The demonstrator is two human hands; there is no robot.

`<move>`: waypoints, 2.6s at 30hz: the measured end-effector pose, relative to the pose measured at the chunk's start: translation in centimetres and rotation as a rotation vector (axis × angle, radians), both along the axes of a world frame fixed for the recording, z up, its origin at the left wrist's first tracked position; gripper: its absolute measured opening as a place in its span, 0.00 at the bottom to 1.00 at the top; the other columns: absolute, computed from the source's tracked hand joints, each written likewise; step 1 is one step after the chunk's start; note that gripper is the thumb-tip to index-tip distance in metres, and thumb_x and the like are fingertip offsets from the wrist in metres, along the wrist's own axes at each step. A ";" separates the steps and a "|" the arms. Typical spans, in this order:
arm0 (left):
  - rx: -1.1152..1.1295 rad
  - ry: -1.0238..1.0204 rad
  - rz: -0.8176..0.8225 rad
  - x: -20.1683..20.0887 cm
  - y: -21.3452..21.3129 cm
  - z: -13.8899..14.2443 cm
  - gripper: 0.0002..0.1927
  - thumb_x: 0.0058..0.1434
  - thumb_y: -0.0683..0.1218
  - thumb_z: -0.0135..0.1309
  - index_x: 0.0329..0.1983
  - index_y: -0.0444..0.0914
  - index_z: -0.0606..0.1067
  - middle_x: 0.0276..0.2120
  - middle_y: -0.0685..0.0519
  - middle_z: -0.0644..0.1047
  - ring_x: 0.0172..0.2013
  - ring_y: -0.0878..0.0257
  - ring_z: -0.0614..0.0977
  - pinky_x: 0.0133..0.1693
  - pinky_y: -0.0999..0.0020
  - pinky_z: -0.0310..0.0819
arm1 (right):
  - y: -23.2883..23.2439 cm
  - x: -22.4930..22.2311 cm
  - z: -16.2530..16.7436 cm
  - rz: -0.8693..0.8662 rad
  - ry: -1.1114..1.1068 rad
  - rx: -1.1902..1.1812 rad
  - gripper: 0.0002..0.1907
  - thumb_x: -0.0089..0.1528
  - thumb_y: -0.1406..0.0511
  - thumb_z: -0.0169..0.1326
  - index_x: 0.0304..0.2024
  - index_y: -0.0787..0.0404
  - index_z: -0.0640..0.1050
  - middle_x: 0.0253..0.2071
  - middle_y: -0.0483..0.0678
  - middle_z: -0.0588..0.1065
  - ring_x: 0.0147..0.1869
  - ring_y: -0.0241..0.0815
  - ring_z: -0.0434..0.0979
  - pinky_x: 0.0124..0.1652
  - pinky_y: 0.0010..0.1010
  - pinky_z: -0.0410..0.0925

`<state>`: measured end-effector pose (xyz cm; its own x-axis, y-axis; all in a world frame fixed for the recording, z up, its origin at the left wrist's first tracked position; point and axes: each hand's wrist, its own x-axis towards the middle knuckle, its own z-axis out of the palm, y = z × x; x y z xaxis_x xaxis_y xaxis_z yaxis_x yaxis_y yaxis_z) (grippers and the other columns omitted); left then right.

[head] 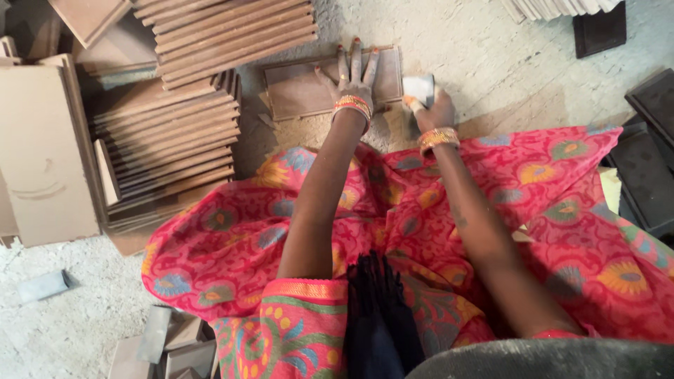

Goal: The person sits on the floor and sands rectangular wooden planks using a sanding block. They hold each plank with one hand and rub the surface with the block, then place the finished plank into a nearby stack.

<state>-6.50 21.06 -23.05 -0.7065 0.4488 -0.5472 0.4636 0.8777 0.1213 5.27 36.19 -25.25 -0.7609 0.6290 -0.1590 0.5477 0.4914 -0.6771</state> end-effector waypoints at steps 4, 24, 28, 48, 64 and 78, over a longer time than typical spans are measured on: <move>0.000 -0.041 0.019 0.0 0.1 -0.3 0.65 0.51 0.76 0.58 0.80 0.59 0.32 0.78 0.53 0.25 0.78 0.45 0.30 0.64 0.13 0.30 | -0.2 1.3 -0.7 -0.106 0.089 -0.110 0.23 0.54 0.56 0.72 0.46 0.62 0.82 0.39 0.50 0.84 0.40 0.43 0.84 0.42 0.35 0.75; -0.006 0.052 0.015 -0.1 0.3 -1.1 0.61 0.54 0.70 0.59 0.80 0.59 0.34 0.78 0.53 0.27 0.76 0.44 0.29 0.62 0.12 0.27 | 2.3 -6.4 0.5 0.060 0.257 -0.152 0.24 0.56 0.58 0.74 0.49 0.63 0.82 0.43 0.53 0.84 0.44 0.46 0.86 0.45 0.36 0.77; -0.002 0.413 -0.007 0.4 0.4 -2.6 0.53 0.59 0.55 0.58 0.77 0.62 0.35 0.75 0.51 0.28 0.73 0.40 0.31 0.56 0.08 0.29 | 0.7 -1.8 -0.5 0.101 0.292 -0.008 0.27 0.55 0.59 0.76 0.51 0.65 0.80 0.43 0.54 0.83 0.44 0.48 0.85 0.44 0.38 0.76; -0.004 -0.011 0.003 0.0 0.3 0.3 0.66 0.48 0.77 0.60 0.80 0.60 0.33 0.78 0.52 0.26 0.77 0.43 0.31 0.62 0.11 0.30 | -0.9 -1.1 1.1 0.077 -0.072 0.135 0.29 0.59 0.52 0.70 0.55 0.61 0.78 0.45 0.60 0.81 0.48 0.59 0.82 0.47 0.47 0.74; -0.014 -0.019 0.029 -0.5 0.1 3.5 0.66 0.50 0.76 0.59 0.80 0.58 0.31 0.79 0.53 0.27 0.77 0.44 0.30 0.63 0.12 0.28 | -0.6 -4.0 1.1 0.107 -0.232 0.070 0.33 0.55 0.72 0.54 0.65 0.57 0.70 0.39 0.57 0.79 0.38 0.55 0.83 0.32 0.45 0.78; -0.009 -0.063 0.031 -0.4 0.1 3.7 0.63 0.55 0.72 0.59 0.81 0.58 0.32 0.79 0.53 0.27 0.78 0.45 0.31 0.64 0.14 0.30 | 1.7 -2.8 -1.0 -0.046 0.070 0.129 0.25 0.54 0.56 0.71 0.49 0.62 0.80 0.41 0.59 0.81 0.45 0.58 0.83 0.43 0.46 0.74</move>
<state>-6.91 21.19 -19.33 -0.6841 0.4222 -0.5948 0.4277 0.8927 0.1418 2.50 37.86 -26.29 -0.7375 0.6750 -0.0220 0.5252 0.5527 -0.6471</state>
